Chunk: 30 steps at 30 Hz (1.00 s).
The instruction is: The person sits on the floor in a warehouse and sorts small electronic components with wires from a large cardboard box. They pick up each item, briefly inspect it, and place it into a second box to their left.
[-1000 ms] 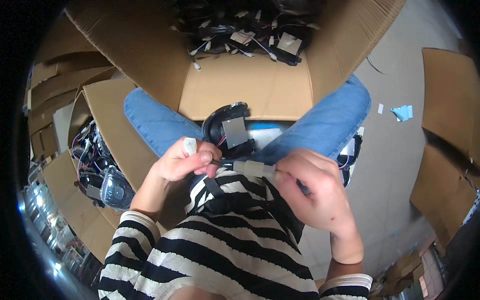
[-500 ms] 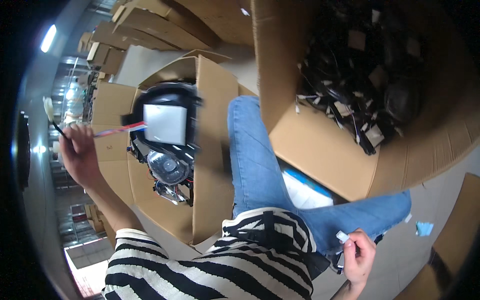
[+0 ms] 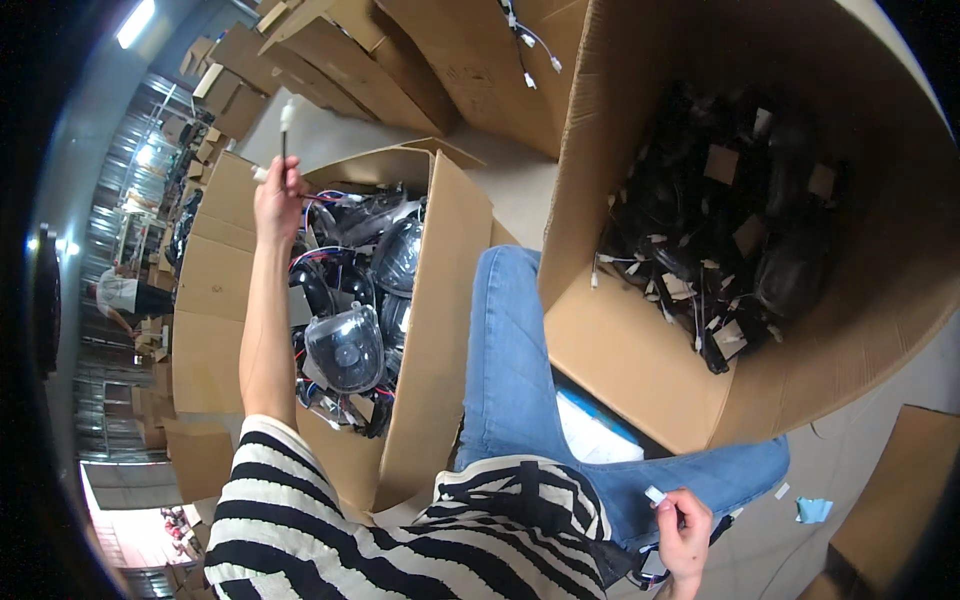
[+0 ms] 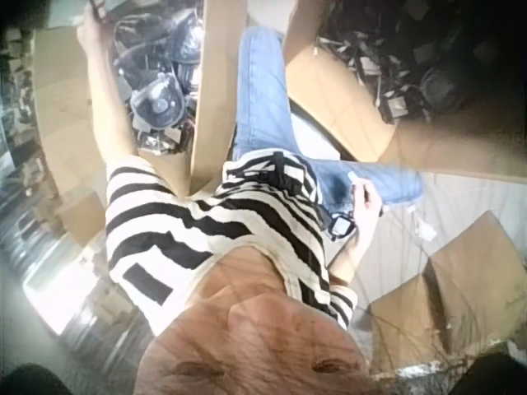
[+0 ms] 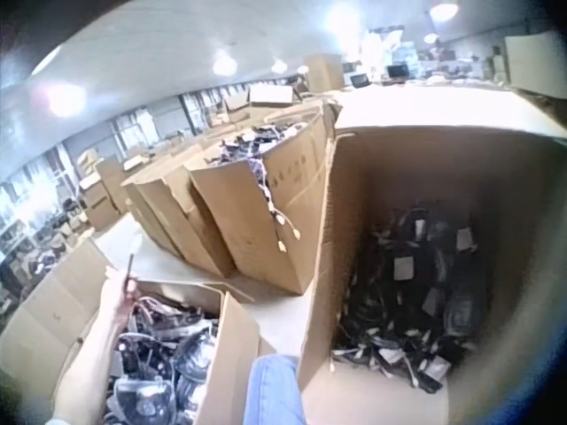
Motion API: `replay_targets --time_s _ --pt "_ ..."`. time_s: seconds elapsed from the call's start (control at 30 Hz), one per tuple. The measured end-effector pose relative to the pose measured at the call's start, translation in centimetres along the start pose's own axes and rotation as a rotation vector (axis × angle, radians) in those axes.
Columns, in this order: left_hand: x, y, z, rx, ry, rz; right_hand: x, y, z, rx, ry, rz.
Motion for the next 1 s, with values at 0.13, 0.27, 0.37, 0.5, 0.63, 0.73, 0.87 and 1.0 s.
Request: replay_targets --time_s 0.13,0.27,0.37,0.5,0.63,0.73,0.87,1.0 --pt "1.8 -0.5 -3.8 0.252 0.148 -0.082 0.1 -0.1 -0.5 -0.006 0.001 0.002" --pt "1.9 -2.1 -5.0 0.263 0.349 -0.298 -0.1 -0.1 0.2 -0.037 -0.042 -0.026" --pt "3.3 -6.3 -3.4 0.31 0.352 -0.349 0.2 -0.2 1.0 -0.042 -0.113 0.0" --pt "9.5 -10.1 -7.0 1.049 0.072 -0.406 1.1 -0.4 0.8 -0.051 -0.18 -0.023" --pt "9.3 -13.3 -15.3 2.037 0.062 -0.7 1.7 -0.2 -1.2 -0.163 -0.264 -0.072" --pt "10.0 -11.3 -22.3 2.315 0.288 -0.872 2.5 -0.4 -2.3 -0.179 -0.23 -0.062" --pt "11.0 -8.9 -26.1 2.414 0.333 -0.772 3.1 -0.9 -2.3 -0.178 -0.264 -0.073" --pt "11.2 -9.6 -22.2 2.14 -0.153 -0.609 4.2 -1.3 -3.3 -0.175 -0.271 -0.1"
Point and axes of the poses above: each hand's wrist, its own x-axis towards the middle knuckle, its own y-axis out of the back of the hand, z = x × y, the point moved 6 cm from there along x, towards the middle knuckle, and after that the axes turned 15 degrees about -x, right-handed, at the moved point
